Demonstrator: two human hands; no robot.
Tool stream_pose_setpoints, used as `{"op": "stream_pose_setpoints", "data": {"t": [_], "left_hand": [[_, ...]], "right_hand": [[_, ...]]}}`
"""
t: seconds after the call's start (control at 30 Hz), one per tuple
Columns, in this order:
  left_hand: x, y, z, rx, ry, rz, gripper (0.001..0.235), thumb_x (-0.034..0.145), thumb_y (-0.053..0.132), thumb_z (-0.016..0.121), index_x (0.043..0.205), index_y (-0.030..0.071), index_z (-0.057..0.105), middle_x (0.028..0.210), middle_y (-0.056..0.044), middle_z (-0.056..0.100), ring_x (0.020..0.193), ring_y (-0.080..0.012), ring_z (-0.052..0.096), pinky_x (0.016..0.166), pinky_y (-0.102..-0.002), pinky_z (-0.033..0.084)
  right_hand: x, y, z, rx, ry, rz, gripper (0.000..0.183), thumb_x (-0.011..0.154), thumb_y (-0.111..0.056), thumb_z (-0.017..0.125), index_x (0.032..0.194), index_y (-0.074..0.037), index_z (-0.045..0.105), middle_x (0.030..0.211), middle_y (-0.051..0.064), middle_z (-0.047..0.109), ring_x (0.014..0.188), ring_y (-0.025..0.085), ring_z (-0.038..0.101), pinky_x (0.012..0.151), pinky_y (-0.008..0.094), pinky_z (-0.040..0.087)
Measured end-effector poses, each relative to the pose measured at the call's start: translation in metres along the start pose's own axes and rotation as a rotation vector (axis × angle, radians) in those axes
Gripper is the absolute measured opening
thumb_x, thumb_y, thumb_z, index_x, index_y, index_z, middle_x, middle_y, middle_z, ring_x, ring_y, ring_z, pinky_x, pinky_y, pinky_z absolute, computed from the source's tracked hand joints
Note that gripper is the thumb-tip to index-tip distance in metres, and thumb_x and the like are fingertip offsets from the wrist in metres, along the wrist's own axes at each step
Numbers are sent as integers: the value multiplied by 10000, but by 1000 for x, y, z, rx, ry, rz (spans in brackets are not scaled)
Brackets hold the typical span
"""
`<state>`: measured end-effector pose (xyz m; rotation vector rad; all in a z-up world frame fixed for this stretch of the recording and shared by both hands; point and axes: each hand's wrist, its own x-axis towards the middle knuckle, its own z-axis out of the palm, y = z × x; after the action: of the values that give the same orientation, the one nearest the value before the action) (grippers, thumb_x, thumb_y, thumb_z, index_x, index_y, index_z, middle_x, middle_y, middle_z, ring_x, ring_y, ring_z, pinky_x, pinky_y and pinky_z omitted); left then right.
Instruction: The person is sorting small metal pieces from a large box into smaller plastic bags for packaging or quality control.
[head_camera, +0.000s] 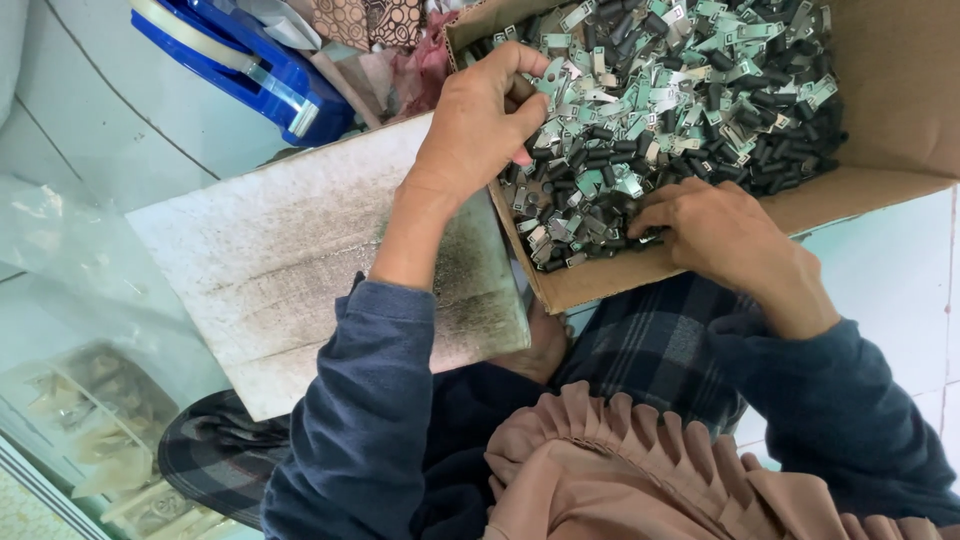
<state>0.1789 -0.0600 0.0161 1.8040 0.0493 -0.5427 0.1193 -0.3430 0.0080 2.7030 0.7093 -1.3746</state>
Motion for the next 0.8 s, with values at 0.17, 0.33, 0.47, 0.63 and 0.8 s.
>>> {"op": "stream_pose_setpoints", "data": {"t": [0.17,0.33,0.47,0.63,0.8], "left_hand": [[-2,3,0,29,4,-35,223,978,76,620,1191,138,606,774,38,609,532,-74,636,539,-197,657],[-1,3,3,-21,66,-10,235,988,66,603,1211,135,574,800,7,581,587,-72,601,466,-187,653],[-1,-5,8,-176,204,121,252,1015,19,603,1256,49,535,887,-70,693,793,-122,781,405,-175,642],[-8,-19,24,-188,446,230,295,1045,72,589,1331,80,519,950,-57,701,640,-98,703,413,-173,600],[-6,-25,31,-128,605,301,296,1035,186,617,1317,129,547,936,-44,728,439,-106,654,394,-167,522]], "right_hand": [[-10,9,-23,131,140,-19,479,841,24,482,1137,-186,795,1366,24,690,1258,254,635,1008,492,545],[3,4,-49,239,309,-35,406,928,21,456,1171,-78,765,1296,124,718,1121,361,686,950,525,543],[35,-19,-72,135,634,-222,234,998,-73,680,1216,-34,757,1185,221,757,1084,373,719,985,518,586],[104,-63,-59,78,600,-143,478,903,-239,742,1367,-167,655,1493,196,531,1351,411,473,1114,620,388],[135,-66,-30,-96,654,-240,566,823,-179,739,1368,-208,589,1440,142,441,1275,397,419,964,569,417]]}}
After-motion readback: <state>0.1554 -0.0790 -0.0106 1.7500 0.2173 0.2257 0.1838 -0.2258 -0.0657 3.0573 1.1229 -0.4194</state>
